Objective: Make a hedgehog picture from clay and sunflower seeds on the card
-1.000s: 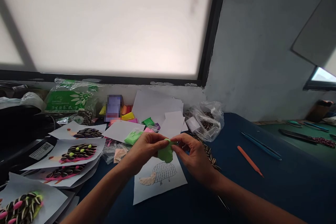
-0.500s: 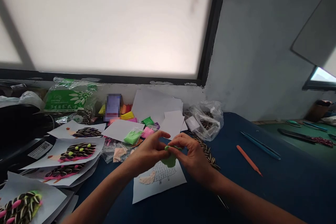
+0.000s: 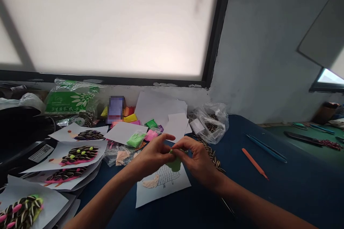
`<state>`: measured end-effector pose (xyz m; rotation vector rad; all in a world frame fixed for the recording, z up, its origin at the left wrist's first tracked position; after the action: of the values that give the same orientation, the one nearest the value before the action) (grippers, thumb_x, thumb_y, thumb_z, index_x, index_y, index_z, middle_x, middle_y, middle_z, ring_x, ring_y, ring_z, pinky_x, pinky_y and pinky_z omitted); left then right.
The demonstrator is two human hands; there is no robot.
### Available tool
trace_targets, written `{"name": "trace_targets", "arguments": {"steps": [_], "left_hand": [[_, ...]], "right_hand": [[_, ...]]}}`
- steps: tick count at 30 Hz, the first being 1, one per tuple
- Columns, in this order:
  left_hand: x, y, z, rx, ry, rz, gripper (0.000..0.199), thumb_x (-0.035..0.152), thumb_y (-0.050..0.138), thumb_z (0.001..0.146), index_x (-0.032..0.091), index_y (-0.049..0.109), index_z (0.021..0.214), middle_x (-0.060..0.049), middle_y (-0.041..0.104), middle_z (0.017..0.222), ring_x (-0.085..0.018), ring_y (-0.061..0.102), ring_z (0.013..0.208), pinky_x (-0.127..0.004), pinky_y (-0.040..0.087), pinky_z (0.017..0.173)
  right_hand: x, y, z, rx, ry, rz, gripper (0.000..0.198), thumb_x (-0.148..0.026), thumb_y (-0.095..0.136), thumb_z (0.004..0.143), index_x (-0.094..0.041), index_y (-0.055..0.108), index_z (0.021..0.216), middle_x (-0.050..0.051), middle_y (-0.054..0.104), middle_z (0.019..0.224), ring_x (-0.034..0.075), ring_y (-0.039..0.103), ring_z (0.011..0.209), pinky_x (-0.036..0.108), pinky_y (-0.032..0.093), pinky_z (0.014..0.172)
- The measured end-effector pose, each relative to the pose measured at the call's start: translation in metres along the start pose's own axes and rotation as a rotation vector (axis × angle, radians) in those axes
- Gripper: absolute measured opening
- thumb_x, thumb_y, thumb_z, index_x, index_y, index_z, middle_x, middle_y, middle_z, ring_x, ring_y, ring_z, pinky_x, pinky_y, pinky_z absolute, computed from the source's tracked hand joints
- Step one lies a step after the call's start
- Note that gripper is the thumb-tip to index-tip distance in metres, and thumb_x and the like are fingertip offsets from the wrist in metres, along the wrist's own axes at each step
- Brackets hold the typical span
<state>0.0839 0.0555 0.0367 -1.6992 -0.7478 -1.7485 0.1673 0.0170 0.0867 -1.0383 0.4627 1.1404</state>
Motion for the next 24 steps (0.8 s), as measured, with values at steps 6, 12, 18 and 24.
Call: {"name": "trace_targets", "arguments": {"steps": [6, 12, 18, 24], "left_hand": [[0.003, -0.003, -0.003, 0.078, -0.080, 0.039, 0.034, 0.032, 0.075, 0.068, 0.013, 0.060, 0.092, -0.002, 0.064, 0.076, -0.016, 0.060, 0.070, -0.029, 0.044, 0.065], [0.008, 0.000, -0.002, 0.037, -0.059, 0.071, 0.025, 0.036, 0.073, 0.072, 0.013, 0.062, 0.078, 0.001, 0.059, 0.068, -0.013, 0.055, 0.063, -0.027, 0.042, 0.060], [0.010, 0.000, -0.003, 0.044, -0.045, 0.067, 0.021, 0.033, 0.071, 0.072, 0.015, 0.061, 0.076, 0.002, 0.057, 0.067, -0.012, 0.052, 0.062, -0.026, 0.040, 0.060], [0.012, -0.005, -0.004, 0.058, -0.051, 0.173, 0.024, 0.037, 0.068, 0.073, 0.014, 0.065, 0.080, 0.000, 0.058, 0.071, -0.013, 0.050, 0.065, -0.026, 0.038, 0.061]], "right_hand": [[0.004, -0.006, 0.001, 0.042, 0.065, 0.064, 0.018, -0.032, 0.055, 0.093, -0.020, 0.069, 0.095, 0.004, 0.068, 0.091, 0.018, 0.062, 0.083, 0.030, 0.050, 0.072], [0.000, -0.001, 0.002, -0.018, 0.009, 0.077, 0.015, -0.030, 0.060, 0.092, -0.021, 0.071, 0.097, 0.004, 0.067, 0.090, 0.017, 0.061, 0.082, 0.030, 0.050, 0.072], [0.006, -0.006, 0.002, 0.009, 0.067, 0.059, 0.018, -0.031, 0.057, 0.093, -0.018, 0.069, 0.091, 0.003, 0.066, 0.085, 0.016, 0.059, 0.076, 0.028, 0.048, 0.067], [0.012, -0.003, 0.005, -0.033, 0.111, 0.133, 0.025, -0.035, 0.056, 0.092, -0.016, 0.067, 0.079, 0.002, 0.062, 0.074, 0.014, 0.055, 0.068, 0.026, 0.046, 0.061]]}}
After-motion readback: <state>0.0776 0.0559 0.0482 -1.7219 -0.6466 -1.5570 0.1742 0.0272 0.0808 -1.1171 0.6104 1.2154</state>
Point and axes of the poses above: each hand's wrist, its own z-axis towards the middle knuckle, its own y-axis out of the palm, x = y × z, the point moved 10 cm from there along z, towards the middle knuckle
